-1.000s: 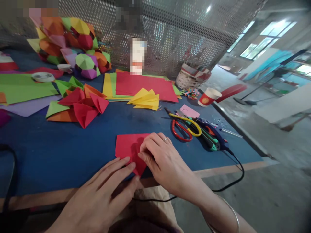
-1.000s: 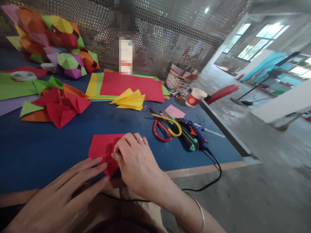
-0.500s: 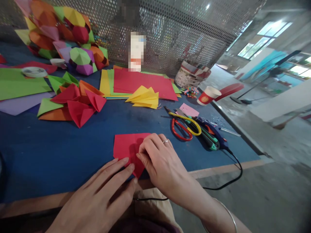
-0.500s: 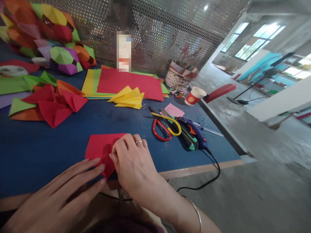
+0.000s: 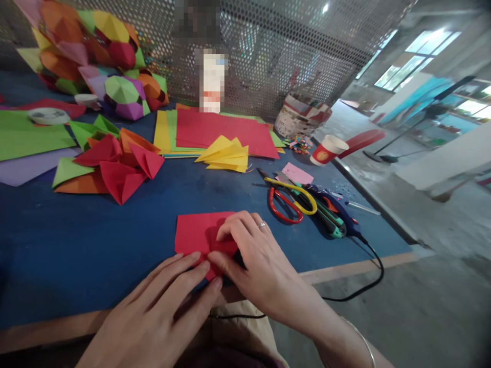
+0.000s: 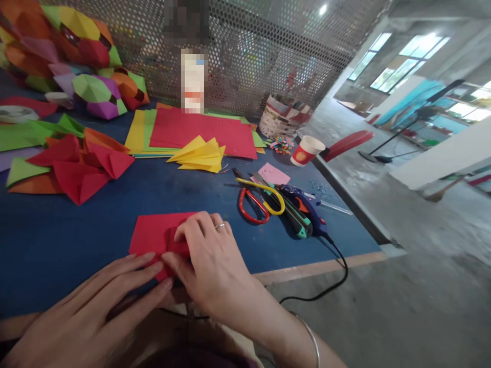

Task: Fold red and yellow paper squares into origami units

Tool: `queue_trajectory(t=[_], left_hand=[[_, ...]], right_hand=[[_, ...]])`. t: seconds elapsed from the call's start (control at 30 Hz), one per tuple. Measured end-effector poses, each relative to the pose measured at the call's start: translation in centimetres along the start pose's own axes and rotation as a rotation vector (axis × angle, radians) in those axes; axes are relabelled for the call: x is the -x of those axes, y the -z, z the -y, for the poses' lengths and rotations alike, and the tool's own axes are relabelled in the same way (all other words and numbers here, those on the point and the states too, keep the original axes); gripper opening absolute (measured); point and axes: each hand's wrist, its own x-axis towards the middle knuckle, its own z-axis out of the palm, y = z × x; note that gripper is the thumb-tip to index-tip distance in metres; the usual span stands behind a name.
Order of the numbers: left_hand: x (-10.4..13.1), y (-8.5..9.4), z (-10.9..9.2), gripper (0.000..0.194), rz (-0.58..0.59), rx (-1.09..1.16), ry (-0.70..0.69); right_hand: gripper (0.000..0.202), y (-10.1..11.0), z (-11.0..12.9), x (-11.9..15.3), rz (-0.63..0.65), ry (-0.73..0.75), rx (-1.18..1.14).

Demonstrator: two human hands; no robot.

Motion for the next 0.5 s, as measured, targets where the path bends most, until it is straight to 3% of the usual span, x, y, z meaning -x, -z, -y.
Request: queue_trajectory(t=[0.17,0.5], left_hand=[[0.2,-0.5,-0.3,0.054,-0.03,0.02,0.065],[0.1,-0.4,-0.1,0.058,-0.054,0.049,0.063]], right_hand=[[0.024,0.3,-0.8,0.5,-0.063,-0.071,-0.045],[0.01,0.8,-2.0,0.5,-0.073,-0.082,-0.064]])
